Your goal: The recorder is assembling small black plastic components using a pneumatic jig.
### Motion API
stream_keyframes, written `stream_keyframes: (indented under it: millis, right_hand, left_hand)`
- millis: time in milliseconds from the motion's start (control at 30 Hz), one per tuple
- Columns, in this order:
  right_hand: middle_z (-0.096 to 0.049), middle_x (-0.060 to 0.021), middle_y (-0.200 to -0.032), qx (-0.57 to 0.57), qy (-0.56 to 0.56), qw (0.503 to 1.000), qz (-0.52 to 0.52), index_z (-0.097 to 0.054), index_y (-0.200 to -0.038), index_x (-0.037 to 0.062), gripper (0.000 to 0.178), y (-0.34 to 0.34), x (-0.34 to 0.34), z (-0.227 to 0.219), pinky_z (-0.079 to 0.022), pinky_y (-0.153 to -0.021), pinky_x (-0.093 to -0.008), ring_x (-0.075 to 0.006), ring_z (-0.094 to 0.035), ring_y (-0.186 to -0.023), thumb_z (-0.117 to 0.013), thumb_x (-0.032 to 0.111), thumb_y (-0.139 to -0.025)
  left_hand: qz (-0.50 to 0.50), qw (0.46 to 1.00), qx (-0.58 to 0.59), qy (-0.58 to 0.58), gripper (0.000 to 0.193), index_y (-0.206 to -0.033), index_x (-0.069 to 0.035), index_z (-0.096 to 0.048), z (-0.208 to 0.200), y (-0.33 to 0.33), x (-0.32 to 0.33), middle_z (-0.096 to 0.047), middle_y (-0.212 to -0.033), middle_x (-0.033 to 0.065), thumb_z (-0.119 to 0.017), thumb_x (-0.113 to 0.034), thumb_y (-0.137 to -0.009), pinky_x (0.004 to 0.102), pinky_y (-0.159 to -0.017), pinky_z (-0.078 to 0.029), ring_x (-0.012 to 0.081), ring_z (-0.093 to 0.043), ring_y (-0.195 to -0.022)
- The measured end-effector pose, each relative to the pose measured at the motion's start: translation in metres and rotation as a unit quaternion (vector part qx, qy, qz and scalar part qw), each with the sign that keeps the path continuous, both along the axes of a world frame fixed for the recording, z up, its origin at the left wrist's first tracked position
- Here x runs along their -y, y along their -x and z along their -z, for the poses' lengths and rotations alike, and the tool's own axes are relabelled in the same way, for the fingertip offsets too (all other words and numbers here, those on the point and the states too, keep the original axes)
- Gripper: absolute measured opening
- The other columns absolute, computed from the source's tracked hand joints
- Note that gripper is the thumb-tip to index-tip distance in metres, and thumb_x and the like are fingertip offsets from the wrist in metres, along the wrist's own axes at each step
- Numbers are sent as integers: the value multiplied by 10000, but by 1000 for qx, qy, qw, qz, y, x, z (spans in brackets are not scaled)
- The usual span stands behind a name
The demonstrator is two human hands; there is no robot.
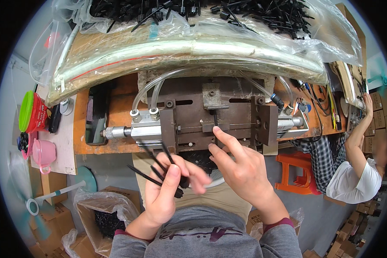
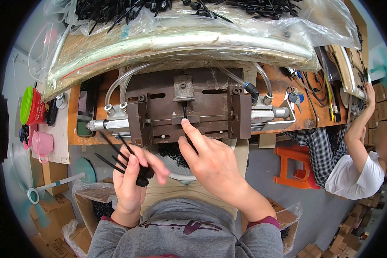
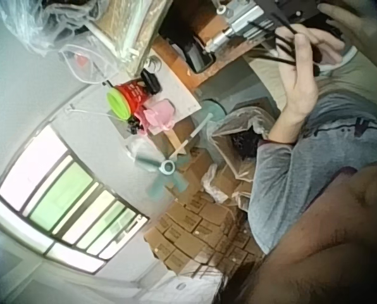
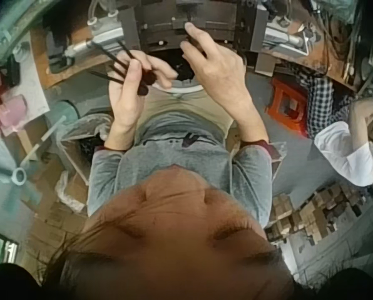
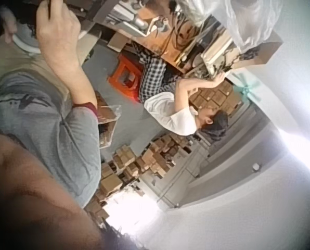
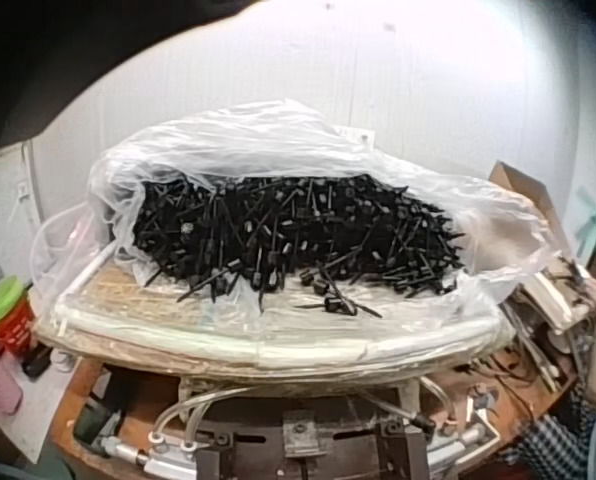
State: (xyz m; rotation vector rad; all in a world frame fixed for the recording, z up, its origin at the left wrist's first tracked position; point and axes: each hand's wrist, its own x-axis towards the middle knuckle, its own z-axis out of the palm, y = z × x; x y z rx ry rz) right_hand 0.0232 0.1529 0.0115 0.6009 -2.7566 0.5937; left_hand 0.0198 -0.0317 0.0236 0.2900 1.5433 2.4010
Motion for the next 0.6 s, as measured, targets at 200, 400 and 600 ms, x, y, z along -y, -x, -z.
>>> stream_keyframes:
  millis: [200, 400, 600]
  right_hand:
    - [-586, -188, -1196, 4, -23, 1000, -9, -621, -1003, -11, 325, -1, 0, -9, -534, -613, -297, -204, -646, -670, -650, 81, -692]
    - [-662, -130, -933, -44, 182, 976, -111, -659, -950, -23, 258, -19, 11, -24, -554, -609, -306, -214, -677, -744, -702, 51, -707]
    - [-643, -152, -1008, -22, 250, 964, -84, -654, -919, -23, 251, -22, -1, -17, -558, -628, -331, -236, -673, -787, -759, 13, -693]
  left_hand:
    - [-20, 999, -28, -9, 131, -984, -63, -368, 2, 2, -1, -519, -1225, 389, -306, -172, -1021, 481, -1028, -390, 410, -568, -1147]
    - [37, 997, 9, -62, 90, -1008, -42, -355, 9, -2, -9, -468, -1311, 366, -297, -109, -1024, 424, -1075, -327, 348, -489, -1250]
    - [98, 993, 27, -60, 255, -1214, -11, -370, 17, -4, -8, -437, -1389, 283, -332, -195, -1042, 386, -989, -423, 285, -536, -1197]
